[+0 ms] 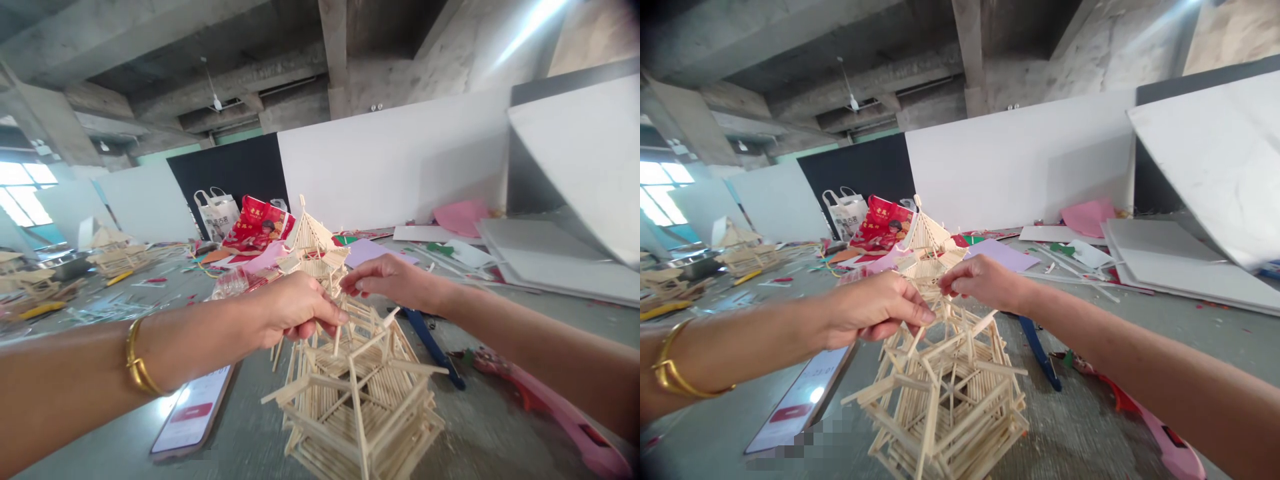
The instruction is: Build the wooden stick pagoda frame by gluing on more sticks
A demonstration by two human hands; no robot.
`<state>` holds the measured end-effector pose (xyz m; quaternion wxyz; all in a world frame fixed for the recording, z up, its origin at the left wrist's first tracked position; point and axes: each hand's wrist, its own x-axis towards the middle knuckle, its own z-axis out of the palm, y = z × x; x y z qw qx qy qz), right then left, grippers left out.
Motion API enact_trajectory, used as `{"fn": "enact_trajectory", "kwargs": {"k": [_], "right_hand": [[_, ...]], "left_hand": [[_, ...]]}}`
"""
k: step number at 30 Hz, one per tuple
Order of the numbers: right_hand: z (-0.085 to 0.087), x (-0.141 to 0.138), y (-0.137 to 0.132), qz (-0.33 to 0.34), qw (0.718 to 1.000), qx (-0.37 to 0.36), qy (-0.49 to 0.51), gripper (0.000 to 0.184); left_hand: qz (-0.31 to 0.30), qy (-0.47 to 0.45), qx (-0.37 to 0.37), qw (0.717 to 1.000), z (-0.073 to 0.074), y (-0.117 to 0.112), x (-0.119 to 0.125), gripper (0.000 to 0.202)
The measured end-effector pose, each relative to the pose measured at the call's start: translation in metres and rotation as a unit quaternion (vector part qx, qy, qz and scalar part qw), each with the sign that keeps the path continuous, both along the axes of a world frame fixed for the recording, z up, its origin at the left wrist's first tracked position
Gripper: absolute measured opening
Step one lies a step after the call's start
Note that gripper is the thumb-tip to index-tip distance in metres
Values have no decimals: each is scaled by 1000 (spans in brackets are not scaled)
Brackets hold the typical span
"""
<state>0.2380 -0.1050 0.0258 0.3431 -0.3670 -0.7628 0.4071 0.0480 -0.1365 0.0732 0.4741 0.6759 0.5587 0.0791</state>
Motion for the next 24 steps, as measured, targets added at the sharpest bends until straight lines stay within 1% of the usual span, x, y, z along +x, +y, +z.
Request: {"fn": "enact_trajectory", "kwargs": {"k": [7,12,16,20,24], "right_hand": [[-1,2,-3,5,1000,-5,5,24],[1,-1,-6,-6,1000,-6,-3,23],[3,-3,-7,-6,1000,4,-20,25],[4,-3,-9,-8,1000,9,-25,24],[5,-3,-10,-7,999,12,-37,24]], "left_hand": [[14,-15,-18,1000,0,-1,3,21],[9,-5,-17,1000,1,-2,3,26],[16,7,-16,1000,1,-2,3,25],[18,7,-17,1000,0,0,4,29],[18,12,-25,999,2,-1,5,29]]}}
